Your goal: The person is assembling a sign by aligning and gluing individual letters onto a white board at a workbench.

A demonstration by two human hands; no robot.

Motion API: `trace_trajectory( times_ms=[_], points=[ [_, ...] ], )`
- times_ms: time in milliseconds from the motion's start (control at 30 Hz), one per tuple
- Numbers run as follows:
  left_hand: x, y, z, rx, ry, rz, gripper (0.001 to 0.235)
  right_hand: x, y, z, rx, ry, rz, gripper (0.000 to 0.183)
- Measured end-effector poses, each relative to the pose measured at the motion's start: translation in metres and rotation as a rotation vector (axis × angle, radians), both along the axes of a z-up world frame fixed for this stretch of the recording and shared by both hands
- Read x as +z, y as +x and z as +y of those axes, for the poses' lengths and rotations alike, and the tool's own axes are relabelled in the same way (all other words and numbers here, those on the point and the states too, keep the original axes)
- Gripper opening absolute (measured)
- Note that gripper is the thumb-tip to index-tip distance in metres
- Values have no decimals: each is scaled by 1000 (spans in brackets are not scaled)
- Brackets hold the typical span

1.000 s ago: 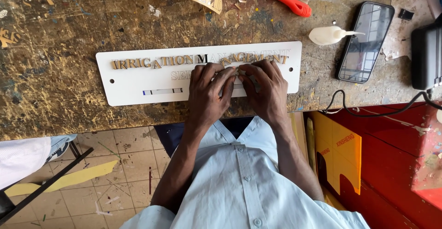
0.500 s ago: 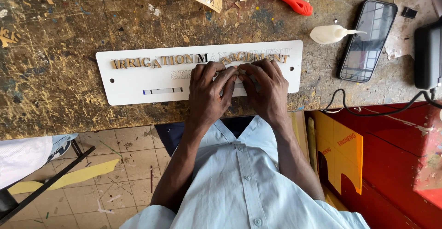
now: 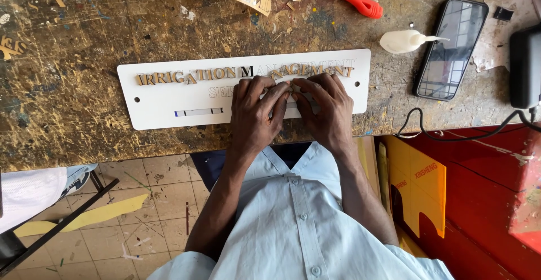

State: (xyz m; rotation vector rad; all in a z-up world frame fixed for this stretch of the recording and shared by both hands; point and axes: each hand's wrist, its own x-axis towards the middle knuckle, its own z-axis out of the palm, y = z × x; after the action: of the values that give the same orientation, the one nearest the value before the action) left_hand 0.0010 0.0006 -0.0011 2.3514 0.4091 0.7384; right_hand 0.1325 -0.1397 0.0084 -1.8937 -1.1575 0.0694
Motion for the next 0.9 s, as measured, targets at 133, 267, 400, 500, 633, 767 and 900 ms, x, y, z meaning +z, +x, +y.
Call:
trace_trajectory(
  times_ms=[133, 267, 400, 500, 633, 767, 900],
  points=[
    [-3, 0, 0, -1, 6, -1, 13, -3, 1, -1, 1, 13, -3, 23],
    [1, 0, 1, -3, -9, -24, 15, -2, 0, -1, -5, 38, 1, 22],
    [3, 1, 1, -2, -14, -39, 15, -5, 0, 0, -12, 69, -1, 22],
    [3, 1, 1, -1, -17, -54, 16, -5, 1, -1, -19, 83, 7, 22],
    [0, 0, 2, 2, -15, -66, 17, -4, 0, -1, -15, 96, 5, 21],
    [-1, 1, 2, 3, -52, -113, 21, -1, 1, 1, 8, 125, 3, 19],
    [-5, -3, 4, 25, -152, -176, 26, -3, 0, -4, 11, 186, 112, 14]
  ],
)
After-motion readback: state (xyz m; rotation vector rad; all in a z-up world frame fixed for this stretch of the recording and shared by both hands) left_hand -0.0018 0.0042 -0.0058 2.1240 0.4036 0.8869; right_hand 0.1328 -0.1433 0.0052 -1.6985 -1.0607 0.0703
